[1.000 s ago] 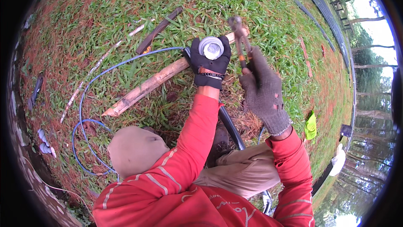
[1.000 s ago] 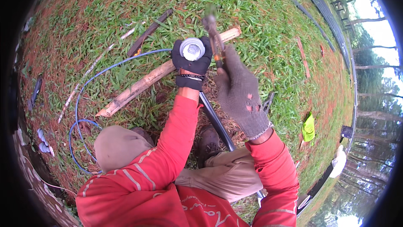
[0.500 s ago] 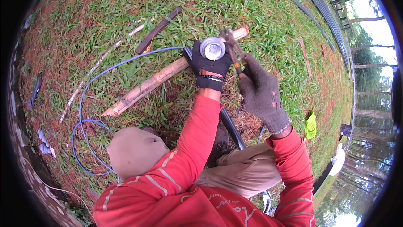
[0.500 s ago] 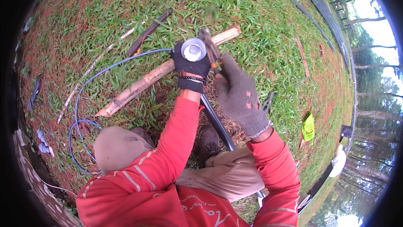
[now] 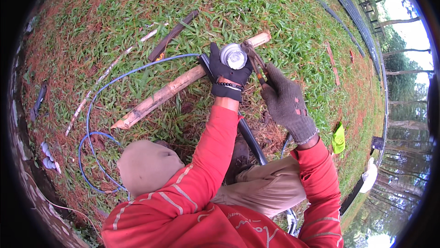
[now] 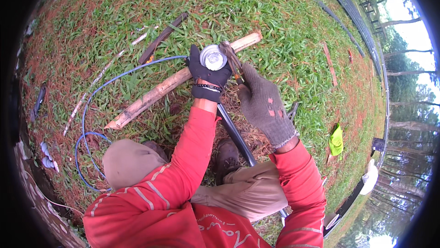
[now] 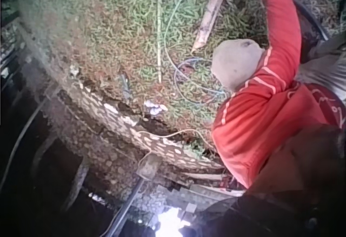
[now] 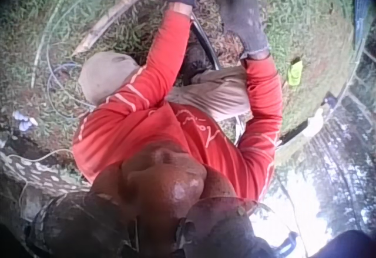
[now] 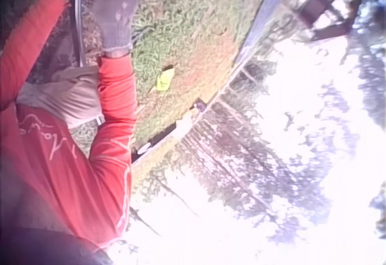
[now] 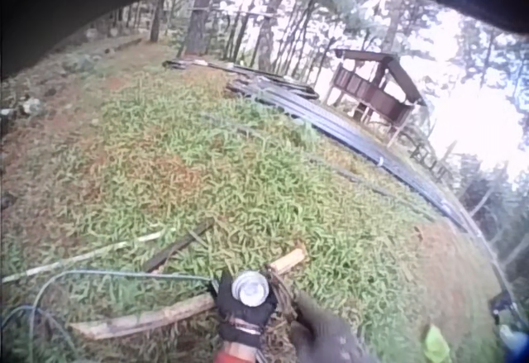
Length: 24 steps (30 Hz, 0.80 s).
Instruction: The person cleans the end of a metal component with pliers and a hammer, slides a decorative fitting onto a metal tube, and welds the fitting to the tube with a welding tool.
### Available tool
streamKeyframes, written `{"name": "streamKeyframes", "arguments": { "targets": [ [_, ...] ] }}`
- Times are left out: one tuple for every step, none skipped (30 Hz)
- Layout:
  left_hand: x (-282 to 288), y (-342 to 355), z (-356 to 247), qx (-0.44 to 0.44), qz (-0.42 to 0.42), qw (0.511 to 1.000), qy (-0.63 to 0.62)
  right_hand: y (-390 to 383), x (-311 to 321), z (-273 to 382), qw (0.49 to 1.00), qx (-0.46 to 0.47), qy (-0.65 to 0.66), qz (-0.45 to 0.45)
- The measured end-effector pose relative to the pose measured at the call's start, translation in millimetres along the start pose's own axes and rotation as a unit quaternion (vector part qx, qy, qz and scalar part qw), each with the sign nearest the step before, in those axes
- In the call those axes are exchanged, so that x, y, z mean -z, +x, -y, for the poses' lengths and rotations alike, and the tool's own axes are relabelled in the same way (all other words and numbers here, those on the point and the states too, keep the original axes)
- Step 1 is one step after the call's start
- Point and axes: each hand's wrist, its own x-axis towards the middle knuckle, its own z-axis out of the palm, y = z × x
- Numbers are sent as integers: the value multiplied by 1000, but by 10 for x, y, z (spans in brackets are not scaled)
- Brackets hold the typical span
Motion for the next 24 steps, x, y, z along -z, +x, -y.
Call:
{"name": "streamKeyframes", "arguments": {
  "targets": [
    [28,10,-10,-1,-1,1000,-1,-3,-13,23,1000,15,-4,-20],
    [59,19,-21,13,20,1000,-9,-6,1,63,1000,14,-4,-18],
    [86,31,-31,26,42,999,-17,-7,40,127,998,5,22,-62],
    [76,49,0,-4,24,999,-30,-9,48,157,996,1,35,-85],
    [78,51,7,-5,24,999,-31,-16,49,188,993,-3,48,-106],
    [78,47,9,-3,24,999,-37,-27,34,195,992,4,57,-116],
    [99,66,4,-1,24,999,-43,-27,36,196,993,34,17,-110],
    [114,88,-6,-1,25,999,-43,-20,37,198,992,64,-24,-105],
    [125,114,-20,4,49,997,-52,-25,13,159,992,65,-23,-106],
    [119,109,-36,8,72,995,-62,-7,-32,173,995,74,-8,-59],
    [120,98,-49,6,72,995,-62,11,-58,210,996,83,7,-11],
    [127,83,-59,-27,60,997,-34,-20,29,269,999,22,-9,23],
    [139,61,-42,-60,46,997,-7,-34,75,303,999,21,-9,25],
    [142,36,-22,-7,69,995,-70,-52,108,313,998,-22,43,-28],
    [160,32,-3,-7,66,995,-71,-72,121,300,990,-65,93,-82],
    [171,72,-28,-8,76,994,-83,-70,89,287,986,-68,112,-100],
    [183,114,-50,-9,86,992,-95,-62,48,275,982,-71,133,-116],
    [186,164,-74,-8,88,992,-93,-40,37,283,991,-30,83,-103],
    [211,219,-119,-40,138,986,-81,-24,9,278,996,11,34,-88],
    [232,268,-171,-72,188,977,-68,-11,-17,255,998,30,22,-59],
    [273,279,-242,-66,220,973,-32,2,-42,239,998,51,12,-31],
    [309,250,-227,-57,247,967,1,-22,-63,214,999,49,5,-19],
    [286,167,-108,-52,241,969,-4,-71,-43,164,999,45,-5,-6],
    [253,92,7,-42,165,983,-63,-114,28,161,999,-15,29,-15]
  ]
}}
